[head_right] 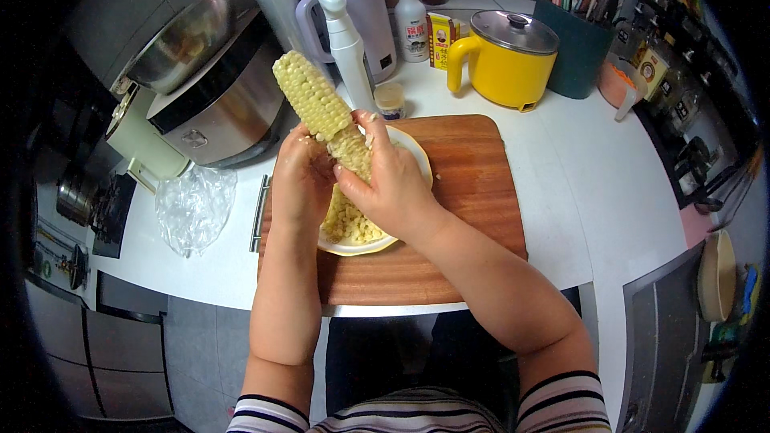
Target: The person holds a cooked corn cob over a plate and uses their hands to pull the kernels off the cob. The kernels fall into the plate below as the person rotates the cob to access different sections.
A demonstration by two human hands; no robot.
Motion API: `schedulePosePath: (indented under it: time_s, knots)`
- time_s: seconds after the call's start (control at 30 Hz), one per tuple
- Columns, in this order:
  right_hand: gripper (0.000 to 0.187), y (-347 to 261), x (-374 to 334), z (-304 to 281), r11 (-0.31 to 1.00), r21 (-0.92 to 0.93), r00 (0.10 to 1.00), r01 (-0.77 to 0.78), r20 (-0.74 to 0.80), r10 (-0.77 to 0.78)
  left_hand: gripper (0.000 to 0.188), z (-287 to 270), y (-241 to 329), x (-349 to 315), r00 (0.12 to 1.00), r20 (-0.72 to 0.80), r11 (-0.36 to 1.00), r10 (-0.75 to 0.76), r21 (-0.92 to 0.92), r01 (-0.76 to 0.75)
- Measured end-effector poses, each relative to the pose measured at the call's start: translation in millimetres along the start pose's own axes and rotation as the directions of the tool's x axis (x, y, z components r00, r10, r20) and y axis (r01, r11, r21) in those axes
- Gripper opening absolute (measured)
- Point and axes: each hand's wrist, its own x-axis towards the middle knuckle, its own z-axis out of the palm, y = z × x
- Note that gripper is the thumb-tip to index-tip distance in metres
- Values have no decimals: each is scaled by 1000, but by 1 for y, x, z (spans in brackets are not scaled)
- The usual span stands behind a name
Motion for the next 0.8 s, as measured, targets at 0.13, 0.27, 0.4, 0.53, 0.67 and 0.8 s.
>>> schedulePosePath:
  time_s: [0.13,0.27,0.4,0.53,0.67,0.8]
  knots:
    - [63,-2,0,-2,999,44,1000,-20,-12,20,42,-1,-4,1,999,37,997,14,-80,-11]
    - [64,-1,0,-1,1000,23,1000,22,-21,-21,44,-3,-5,-1,1000,-27,997,4,-75,-6]
    - [64,1,0,0,1000,24,1000,19,-17,-18,44,1,1,-2,1000,10,999,-2,-50,3]
    - [64,2,0,0,1000,13,1000,9,-19,-9,43,3,2,-2,1000,14,1000,7,-1,-7]
    - [64,0,1,-1,999,-22,999,-23,-47,22,42,6,5,-4,1000,27,998,-5,-62,6]
    - [63,3,1,-2,1000,-11,998,-20,-60,19,41,14,11,-5,1000,0,1000,-28,-14,28]
